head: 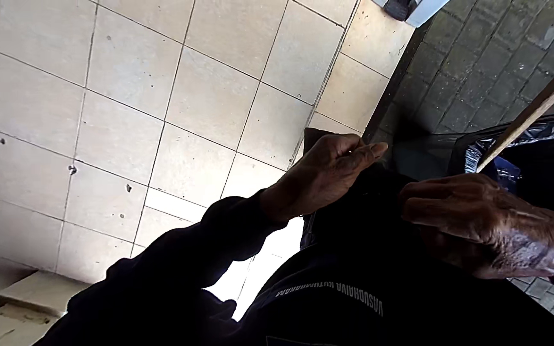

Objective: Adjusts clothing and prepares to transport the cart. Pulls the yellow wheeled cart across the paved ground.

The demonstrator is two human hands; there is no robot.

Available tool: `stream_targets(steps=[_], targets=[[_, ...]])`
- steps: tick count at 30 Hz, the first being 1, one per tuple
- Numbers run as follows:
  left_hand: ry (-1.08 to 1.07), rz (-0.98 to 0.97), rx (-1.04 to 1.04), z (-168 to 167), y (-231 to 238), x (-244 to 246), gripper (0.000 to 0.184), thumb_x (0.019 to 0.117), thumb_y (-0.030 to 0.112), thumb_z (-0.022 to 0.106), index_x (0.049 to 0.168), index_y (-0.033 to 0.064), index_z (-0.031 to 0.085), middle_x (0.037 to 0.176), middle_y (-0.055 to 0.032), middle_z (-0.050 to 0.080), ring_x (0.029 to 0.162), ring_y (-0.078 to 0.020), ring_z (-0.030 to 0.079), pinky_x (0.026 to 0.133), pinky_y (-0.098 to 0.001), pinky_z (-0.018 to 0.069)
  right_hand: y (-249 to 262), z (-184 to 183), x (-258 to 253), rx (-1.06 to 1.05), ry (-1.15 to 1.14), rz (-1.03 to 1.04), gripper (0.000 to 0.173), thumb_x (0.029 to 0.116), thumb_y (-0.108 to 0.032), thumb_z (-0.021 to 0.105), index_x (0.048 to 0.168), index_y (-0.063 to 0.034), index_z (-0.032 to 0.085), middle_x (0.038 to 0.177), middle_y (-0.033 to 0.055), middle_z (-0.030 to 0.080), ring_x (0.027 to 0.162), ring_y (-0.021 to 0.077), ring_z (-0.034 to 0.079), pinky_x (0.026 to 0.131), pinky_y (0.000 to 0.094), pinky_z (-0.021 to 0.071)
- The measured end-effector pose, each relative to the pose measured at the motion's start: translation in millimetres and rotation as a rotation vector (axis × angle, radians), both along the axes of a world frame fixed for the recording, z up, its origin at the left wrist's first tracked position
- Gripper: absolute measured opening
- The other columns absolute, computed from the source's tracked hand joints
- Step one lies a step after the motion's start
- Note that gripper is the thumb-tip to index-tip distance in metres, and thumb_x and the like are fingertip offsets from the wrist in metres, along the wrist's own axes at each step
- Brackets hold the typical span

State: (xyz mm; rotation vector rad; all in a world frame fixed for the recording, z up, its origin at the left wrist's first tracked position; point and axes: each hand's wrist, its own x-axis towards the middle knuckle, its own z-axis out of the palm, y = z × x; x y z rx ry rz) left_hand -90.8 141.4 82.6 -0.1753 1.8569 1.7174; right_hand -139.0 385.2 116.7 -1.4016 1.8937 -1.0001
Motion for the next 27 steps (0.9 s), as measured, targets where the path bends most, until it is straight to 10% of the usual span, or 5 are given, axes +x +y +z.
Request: stream_targets(steps=[15,21,27], targets=[[0.177,-0.252,-0.089,-15.2,14.6,-8.6,0.039,0.1061,0.036,0.056,0.074,0.0139,0.063,0.055,0.005,0.047,0.046,-0.0045,0.042,0.041,-0.021,0.0314,20.9,-7.2,20.4,0.048,0.278,-0.308,0.024,0.104,-0.02,0.05,0.098,-0.0069,0.069,0.089,0.0084,0.068,0.08,0.0182,0.066,0.063,0.0311,0.0504],[-0.004,-0.487,0.154,-19.3,6.1,-13.7,0.028,0.0935,0.035,0.075,0.112,0.0148,0.07,0.081,0.0081,0.071,0.072,0.0017,0.066,0.062,-0.0155,0.0534,16.1,-9.2,18.3,0.084,0.37,-0.354,0.022,0.1026,-0.018,0.053,0.099,-0.008,0.073,0.093,0.0097,0.069,0.082,0.0194,0.066,0.065,0.0317,0.0512],[0.194,-0.381,0.137,-27.0,15.8,-1.2,0.025,0.0957,0.031,0.073,0.111,0.012,0.069,0.079,0.0082,0.068,0.069,0.0037,0.061,0.062,-0.0139,0.0508,15.9,-17.4,22.7,0.022,0.393,-0.428,0.019,0.103,-0.016,0.056,0.102,-0.0064,0.073,0.1,0.0148,0.069,0.088,0.023,0.067,0.071,0.0333,0.0539]])
